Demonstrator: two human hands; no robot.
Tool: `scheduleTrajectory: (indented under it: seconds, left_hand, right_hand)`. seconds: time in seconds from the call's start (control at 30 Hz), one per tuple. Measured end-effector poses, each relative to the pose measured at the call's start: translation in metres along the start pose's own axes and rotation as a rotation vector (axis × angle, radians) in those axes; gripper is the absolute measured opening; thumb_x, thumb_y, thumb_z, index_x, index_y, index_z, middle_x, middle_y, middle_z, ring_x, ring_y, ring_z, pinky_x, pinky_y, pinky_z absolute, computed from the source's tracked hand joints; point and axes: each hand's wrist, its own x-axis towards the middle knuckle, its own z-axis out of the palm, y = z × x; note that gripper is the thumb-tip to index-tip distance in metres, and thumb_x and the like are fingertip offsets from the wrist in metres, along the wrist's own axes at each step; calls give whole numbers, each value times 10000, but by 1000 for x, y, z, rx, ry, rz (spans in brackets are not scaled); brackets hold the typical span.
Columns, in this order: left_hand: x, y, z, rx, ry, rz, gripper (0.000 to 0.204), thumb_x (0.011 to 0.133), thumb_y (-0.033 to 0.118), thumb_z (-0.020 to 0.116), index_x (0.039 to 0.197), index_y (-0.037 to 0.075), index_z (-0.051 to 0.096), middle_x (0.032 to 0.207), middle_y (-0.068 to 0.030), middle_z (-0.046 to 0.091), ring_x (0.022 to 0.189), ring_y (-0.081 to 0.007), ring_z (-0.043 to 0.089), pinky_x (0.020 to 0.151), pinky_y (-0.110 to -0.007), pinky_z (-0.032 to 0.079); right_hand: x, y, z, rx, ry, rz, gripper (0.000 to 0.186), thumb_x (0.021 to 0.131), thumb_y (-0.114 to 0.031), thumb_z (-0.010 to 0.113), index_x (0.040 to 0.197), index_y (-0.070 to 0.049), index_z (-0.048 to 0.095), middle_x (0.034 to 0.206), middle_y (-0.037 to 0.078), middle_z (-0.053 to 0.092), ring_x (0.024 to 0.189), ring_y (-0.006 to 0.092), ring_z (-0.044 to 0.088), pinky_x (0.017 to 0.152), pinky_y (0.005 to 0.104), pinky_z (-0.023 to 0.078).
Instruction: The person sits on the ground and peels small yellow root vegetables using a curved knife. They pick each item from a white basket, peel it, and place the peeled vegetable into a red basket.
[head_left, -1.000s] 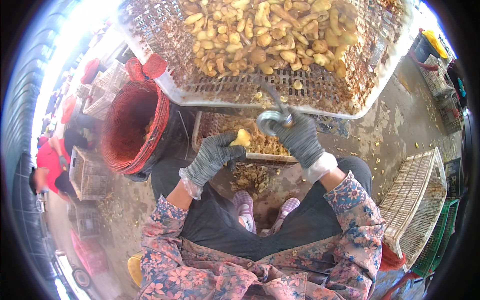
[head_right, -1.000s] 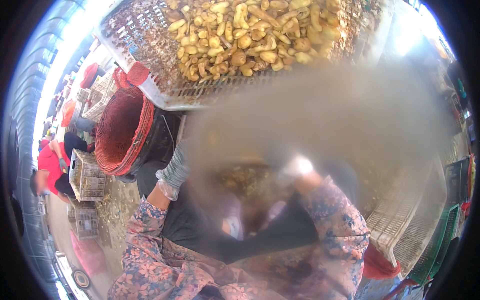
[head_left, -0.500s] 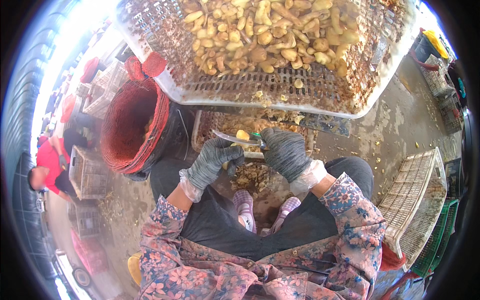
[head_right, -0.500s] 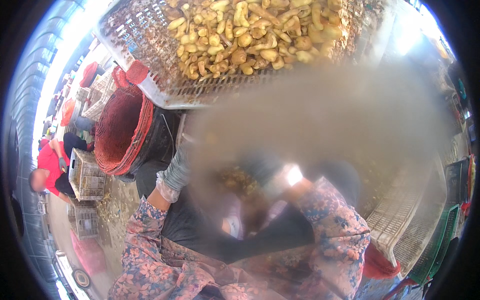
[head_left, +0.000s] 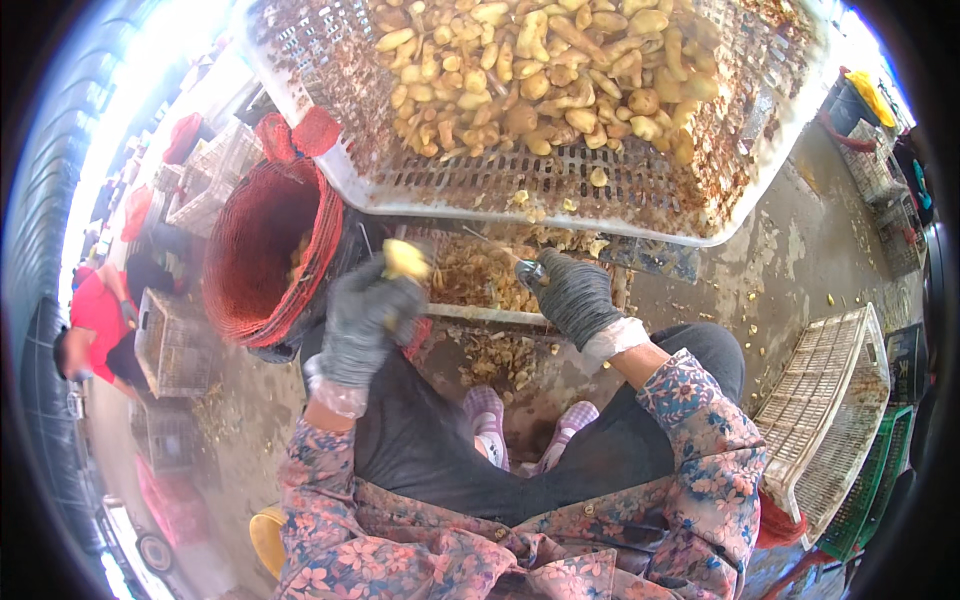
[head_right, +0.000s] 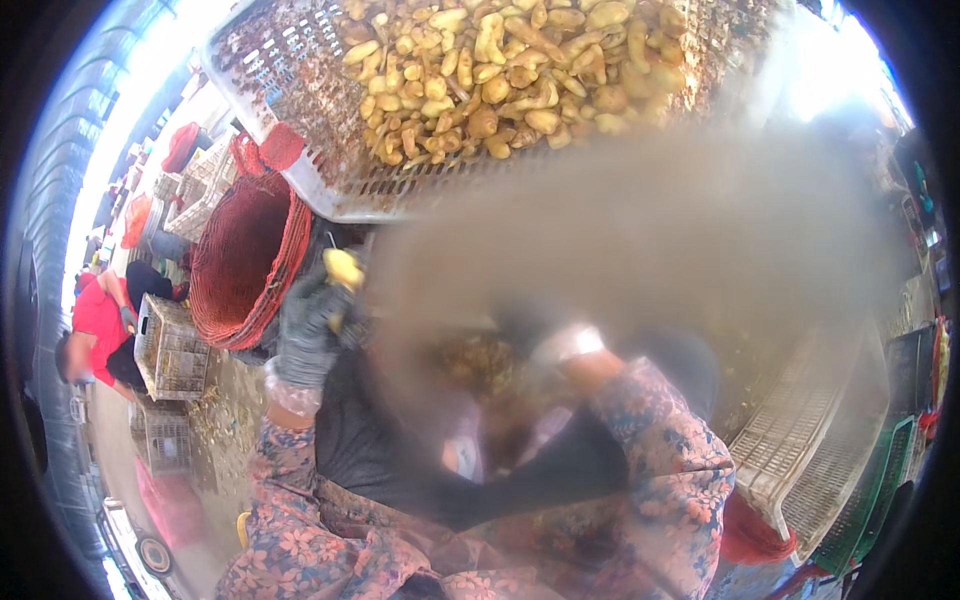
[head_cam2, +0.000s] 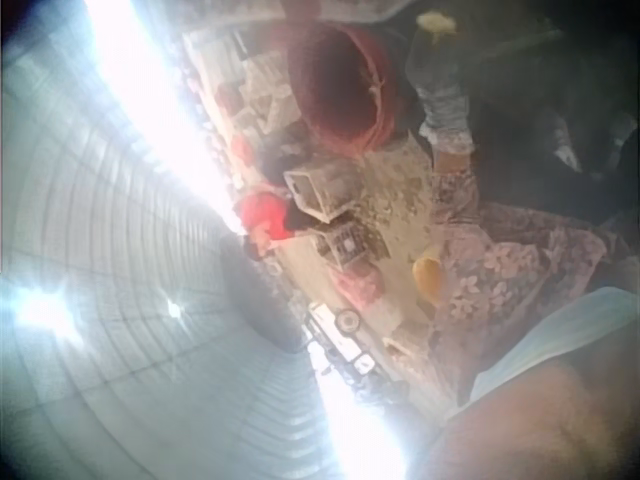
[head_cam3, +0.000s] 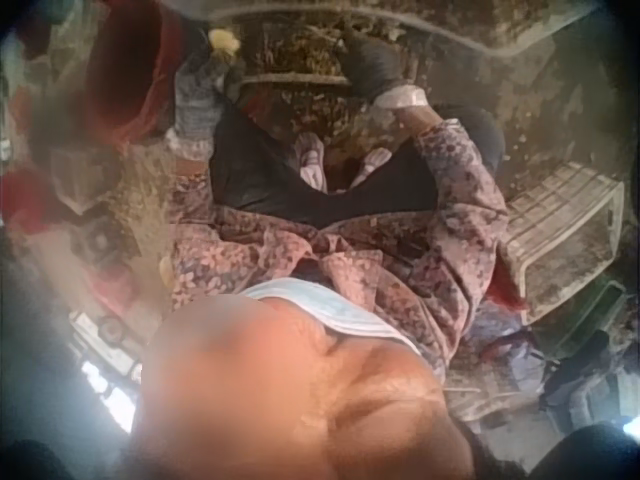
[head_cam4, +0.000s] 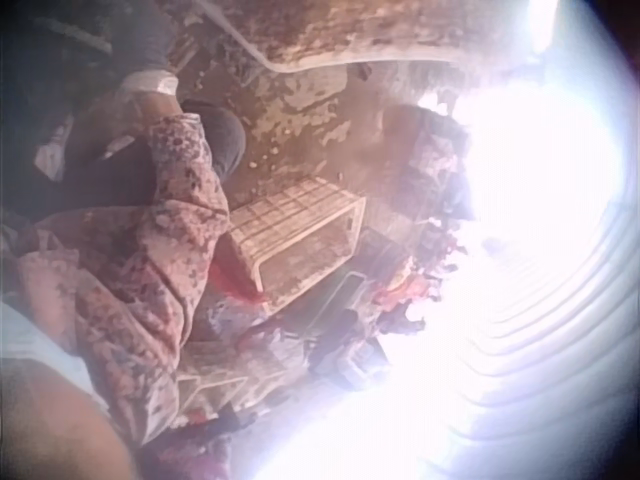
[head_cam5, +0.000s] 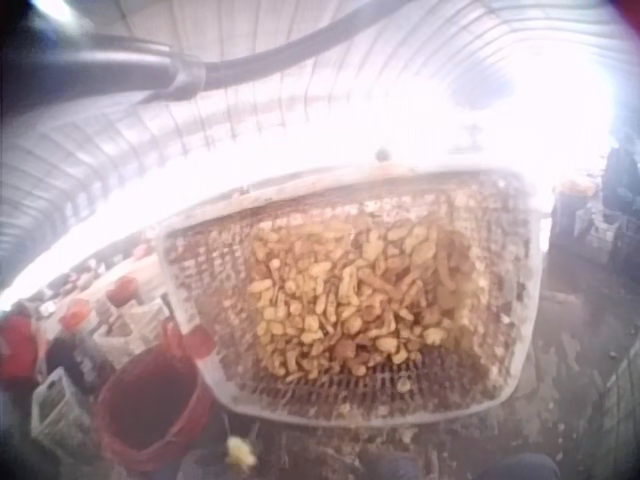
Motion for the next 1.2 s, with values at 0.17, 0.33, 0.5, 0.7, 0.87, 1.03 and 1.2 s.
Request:
scheduleTrajectory:
  seconds: [0.17,0.33,0.5,0.7,0.87,1.03,1.2]
  left_hand:
    - [29,49,-80,655,633,201,449,827,169,677,1227,7,551,1002,-95,646,795,-148,613,684,-245,491]
    - [56,45,-76,1219,686,607,475,784,130,680,1226,8,553,1193,-164,593,1067,-289,583,938,-362,446]
    - [123,39,25,1159,331,578,439,804,225,648,1195,37,580,1146,-228,590,1088,-345,556,943,-390,424]
    - [208,53,128,1307,164,446,491,841,312,598,1265,72,535,1223,-214,557,1120,-352,539,940,-402,424]
    - [266,52,174,1193,303,577,587,868,323,576,1366,56,417,1296,-219,512,1184,-339,507,993,-380,394]
    - [295,53,184,1089,307,434,646,853,294,608,1377,-2,372,1283,-226,523,1174,-335,520,996,-378,392]
    - [274,81,182,1064,55,231,506,764,208,712,1194,-7,553,1102,-220,606,1019,-284,617,873,-344,516]
  right_hand:
    - [0,8,0,-41,15,4,377,845,-422,620,915,-51,628,739,185,651,694,341,650,620,425,502]
    - [-4,0,-9,42,57,55,368,833,-412,637,935,-58,630,754,182,655,709,342,653,627,418,506]
    - [-9,-9,-24,136,30,214,357,800,-373,682,973,-65,629,785,175,663,738,339,658,637,404,514]
    - [-20,-7,-46,260,45,145,378,765,-347,728,968,-46,624,746,163,655,714,327,659,613,395,503]
    - [-30,-5,-61,439,-43,190,417,769,-369,729,983,-29,617,761,160,657,744,335,661,635,382,509]
    - [-36,-2,-67,392,20,50,394,779,-350,729,995,-47,602,771,163,660,766,288,677,644,361,508]
    - [-30,-5,-66,603,-12,174,400,776,-354,733,978,-35,603,764,155,657,722,281,665,647,362,504]
